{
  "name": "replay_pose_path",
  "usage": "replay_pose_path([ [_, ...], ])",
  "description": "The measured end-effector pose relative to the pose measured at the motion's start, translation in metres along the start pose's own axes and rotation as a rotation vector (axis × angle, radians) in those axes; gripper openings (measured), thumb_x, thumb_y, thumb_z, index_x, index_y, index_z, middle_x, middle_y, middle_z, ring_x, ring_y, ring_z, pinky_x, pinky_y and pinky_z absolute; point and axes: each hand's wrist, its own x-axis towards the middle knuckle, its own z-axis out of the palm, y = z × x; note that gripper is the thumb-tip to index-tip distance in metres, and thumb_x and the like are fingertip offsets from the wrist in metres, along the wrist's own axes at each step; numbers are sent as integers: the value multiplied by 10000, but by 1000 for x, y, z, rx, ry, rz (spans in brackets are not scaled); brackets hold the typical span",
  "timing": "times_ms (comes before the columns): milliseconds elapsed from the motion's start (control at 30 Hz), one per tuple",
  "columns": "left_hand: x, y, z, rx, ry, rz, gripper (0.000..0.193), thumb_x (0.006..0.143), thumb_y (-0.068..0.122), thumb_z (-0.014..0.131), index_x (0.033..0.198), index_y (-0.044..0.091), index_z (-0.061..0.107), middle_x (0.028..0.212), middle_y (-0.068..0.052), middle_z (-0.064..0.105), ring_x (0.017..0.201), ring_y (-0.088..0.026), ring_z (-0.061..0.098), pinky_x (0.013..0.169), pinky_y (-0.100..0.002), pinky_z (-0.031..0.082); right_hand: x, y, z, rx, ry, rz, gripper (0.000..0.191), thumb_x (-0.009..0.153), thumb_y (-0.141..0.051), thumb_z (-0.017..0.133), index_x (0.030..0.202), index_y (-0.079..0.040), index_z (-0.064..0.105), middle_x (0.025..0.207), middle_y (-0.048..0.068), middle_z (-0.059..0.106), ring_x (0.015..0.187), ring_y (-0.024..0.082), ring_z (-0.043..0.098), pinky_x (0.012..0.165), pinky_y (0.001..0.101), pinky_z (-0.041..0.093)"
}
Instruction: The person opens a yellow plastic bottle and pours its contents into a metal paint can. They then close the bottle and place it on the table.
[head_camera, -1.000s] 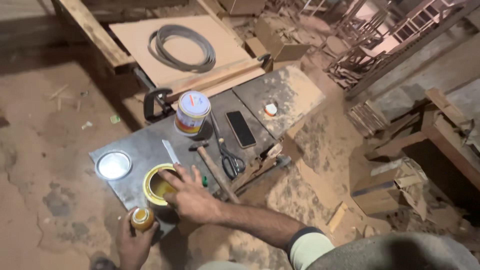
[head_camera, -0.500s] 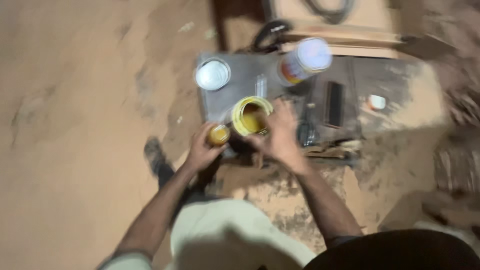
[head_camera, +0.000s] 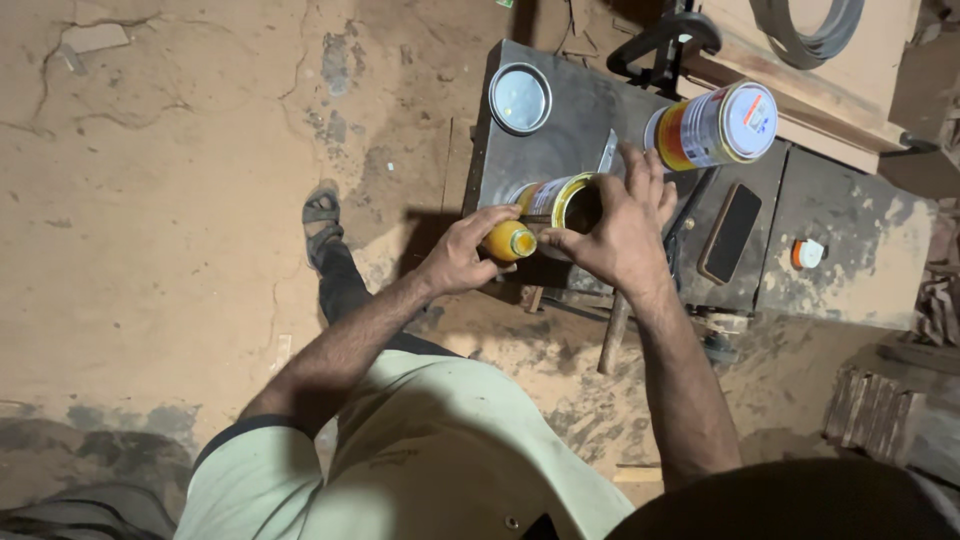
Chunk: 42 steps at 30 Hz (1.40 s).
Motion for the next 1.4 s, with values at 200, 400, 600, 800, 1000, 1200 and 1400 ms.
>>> replay_pose_path([
  [200, 2, 4, -1, -10, -19, -39, 734, 775, 44, 839, 1420, 59, 488, 1454, -171, 582, 1361, -330, 586, 1153, -412, 481, 4, 2, -3, 55, -54, -98, 758, 659, -536, 939, 1165, -17, 718, 1608, 257, 342, 1510, 500, 225, 1161, 681, 181],
  [400, 1, 8, -2, -27, -20, -59, 752, 776, 85, 866, 1424, 66, 484, 1451, -163, 585, 1351, -329, 595, 1135, -405, 495, 3, 0, -4, 92, -103, -61, 675, 667, -521, 932, 1126, -63, 748, 1598, 218, 352, 1503, 489, 219, 1144, 702, 167],
  [600, 4, 12, -2, -81, -40, -134, 761, 764, 97, 853, 1431, 79, 488, 1454, -145, 582, 1336, -315, 606, 1001, -375, 551, -2, 3, 2, 97, -83, -109, 525, 736, -450, 910, 1087, -88, 766, 1599, 202, 375, 1496, 483, 244, 1141, 705, 187],
  [800, 5, 12, -3, -3, -1, -49, 768, 754, 83, 881, 1423, 59, 504, 1399, -165, 628, 1308, -317, 626, 1092, -393, 510, -10, 12, 3, 341, -26, -168, 516, 671, -413, 908, 1021, -86, 717, 1617, 207, 392, 1518, 436, 342, 1222, 573, 310],
  [1000, 1, 5, 1, -7, -1, -64, 774, 755, 72, 877, 1433, 58, 506, 1391, -163, 629, 1299, -320, 634, 1100, -392, 511, -43, 21, -3, 230, 22, -132, 659, 645, -296, 921, 1215, -52, 698, 1591, 291, 323, 1476, 511, 277, 1167, 653, 209],
  [1200, 1, 5, 1, 5, 1, -25, 780, 750, 72, 880, 1432, 58, 501, 1403, -162, 623, 1311, -321, 626, 1113, -394, 505, -68, 10, 12, 43, 99, -126, 390, 745, -225, 894, 1114, -160, 783, 1603, 200, 392, 1502, 474, 304, 1139, 735, 215],
  [1400, 1, 6, 0, 15, -17, -16, 772, 770, 66, 874, 1439, 55, 490, 1420, -159, 613, 1331, -317, 617, 1133, -394, 504, -74, 15, 20, 86, 153, -122, 328, 749, -218, 896, 1050, -141, 793, 1598, 181, 414, 1490, 473, 329, 1134, 733, 225],
])
